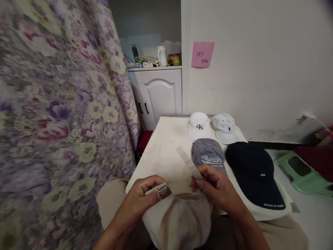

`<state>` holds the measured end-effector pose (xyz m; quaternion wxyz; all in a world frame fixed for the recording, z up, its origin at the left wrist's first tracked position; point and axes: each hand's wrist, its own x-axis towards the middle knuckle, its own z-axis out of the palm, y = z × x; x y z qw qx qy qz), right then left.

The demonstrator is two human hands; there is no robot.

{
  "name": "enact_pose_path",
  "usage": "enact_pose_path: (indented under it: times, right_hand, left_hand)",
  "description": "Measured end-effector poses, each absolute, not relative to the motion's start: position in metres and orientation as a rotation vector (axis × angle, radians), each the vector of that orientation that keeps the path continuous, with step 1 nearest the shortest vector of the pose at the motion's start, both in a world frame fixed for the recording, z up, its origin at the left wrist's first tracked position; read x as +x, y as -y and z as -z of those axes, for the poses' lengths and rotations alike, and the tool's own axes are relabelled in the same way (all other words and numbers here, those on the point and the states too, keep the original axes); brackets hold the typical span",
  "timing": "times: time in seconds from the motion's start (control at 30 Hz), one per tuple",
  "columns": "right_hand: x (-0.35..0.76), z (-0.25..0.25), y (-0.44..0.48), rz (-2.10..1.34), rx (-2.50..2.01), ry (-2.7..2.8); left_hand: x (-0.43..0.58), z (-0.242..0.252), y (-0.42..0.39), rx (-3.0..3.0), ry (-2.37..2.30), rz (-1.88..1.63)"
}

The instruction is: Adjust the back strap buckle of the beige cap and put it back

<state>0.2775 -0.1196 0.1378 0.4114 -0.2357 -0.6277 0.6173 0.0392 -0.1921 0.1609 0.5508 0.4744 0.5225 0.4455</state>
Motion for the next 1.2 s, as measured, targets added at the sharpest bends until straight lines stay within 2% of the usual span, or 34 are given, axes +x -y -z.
enact_pose_path:
  times: [0.23,0.4,0.73,1.2]
  right_hand:
    - [0.263,-0.146,0.12,-1.647,-0.545,1.559]
    - [0.262,-0.144,0.119,-1.553,-0.585,1.57]
    - [0.273,-0.171,0.117,-1.487,-0.506,1.482]
    - [0.265,-0.194,0.121,-1.301,-0.458,1.752]
  left_hand:
    - [0.047,-0.169,0.191,1.239,-1.327,-1.078]
    - [0.045,-0.168,0.19,1.211,-1.3,-1.117]
    - [0.031,-0.157,0.184,1.277,-1.2,-1.253]
    - [0.029,-0.151,0.184,1.389,-1.082,-1.255]
